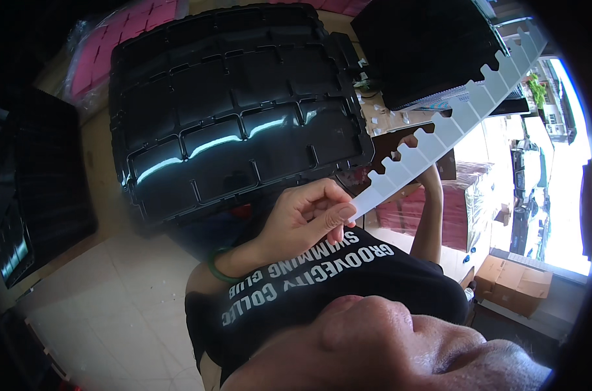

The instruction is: Assembling plastic trays by inserting foam padding and attaching securing strips.

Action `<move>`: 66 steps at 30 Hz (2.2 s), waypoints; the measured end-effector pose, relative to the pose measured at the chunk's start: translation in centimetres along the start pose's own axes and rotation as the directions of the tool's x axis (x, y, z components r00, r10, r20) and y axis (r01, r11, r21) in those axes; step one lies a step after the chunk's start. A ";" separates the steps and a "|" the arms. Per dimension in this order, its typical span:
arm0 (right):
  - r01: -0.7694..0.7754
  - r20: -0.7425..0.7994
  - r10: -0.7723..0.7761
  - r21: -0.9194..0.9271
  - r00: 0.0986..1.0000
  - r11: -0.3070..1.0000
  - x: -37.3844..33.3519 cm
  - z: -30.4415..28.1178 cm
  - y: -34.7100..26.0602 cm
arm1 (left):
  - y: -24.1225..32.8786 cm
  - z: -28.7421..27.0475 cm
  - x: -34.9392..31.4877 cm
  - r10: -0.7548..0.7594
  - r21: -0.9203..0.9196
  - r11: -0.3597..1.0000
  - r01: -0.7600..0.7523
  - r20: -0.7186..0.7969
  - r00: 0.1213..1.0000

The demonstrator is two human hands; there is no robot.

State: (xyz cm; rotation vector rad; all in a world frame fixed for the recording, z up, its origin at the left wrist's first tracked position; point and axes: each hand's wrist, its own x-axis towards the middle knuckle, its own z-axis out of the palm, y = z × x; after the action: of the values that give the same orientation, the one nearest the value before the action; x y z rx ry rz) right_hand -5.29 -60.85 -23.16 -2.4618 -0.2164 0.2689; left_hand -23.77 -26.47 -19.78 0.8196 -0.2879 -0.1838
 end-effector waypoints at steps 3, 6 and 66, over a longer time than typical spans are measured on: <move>0.151 -0.276 -0.401 -0.630 0.874 0.762 -2.2 1.1 -3.6 | -0.1 -0.1 0.0 0.021 -0.007 1.000 -0.021 -0.012 1.000; 0.259 -0.287 -0.177 0.279 0.941 0.925 -4.7 1.0 -12.2 | -0.3 0.0 0.6 -0.012 -0.034 0.999 0.011 -0.010 1.000; 0.634 0.228 -0.617 0.002 0.753 0.774 25.5 6.6 -24.3 | 1.0 0.0 -1.4 0.021 0.152 0.988 -0.007 -0.093 0.995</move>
State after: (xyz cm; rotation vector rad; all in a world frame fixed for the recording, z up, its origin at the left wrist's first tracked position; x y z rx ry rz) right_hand 15.51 -32.43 -16.75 -2.2678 -1.1448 0.2314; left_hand -25.09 -25.44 -19.26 0.9739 -0.2204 -0.1104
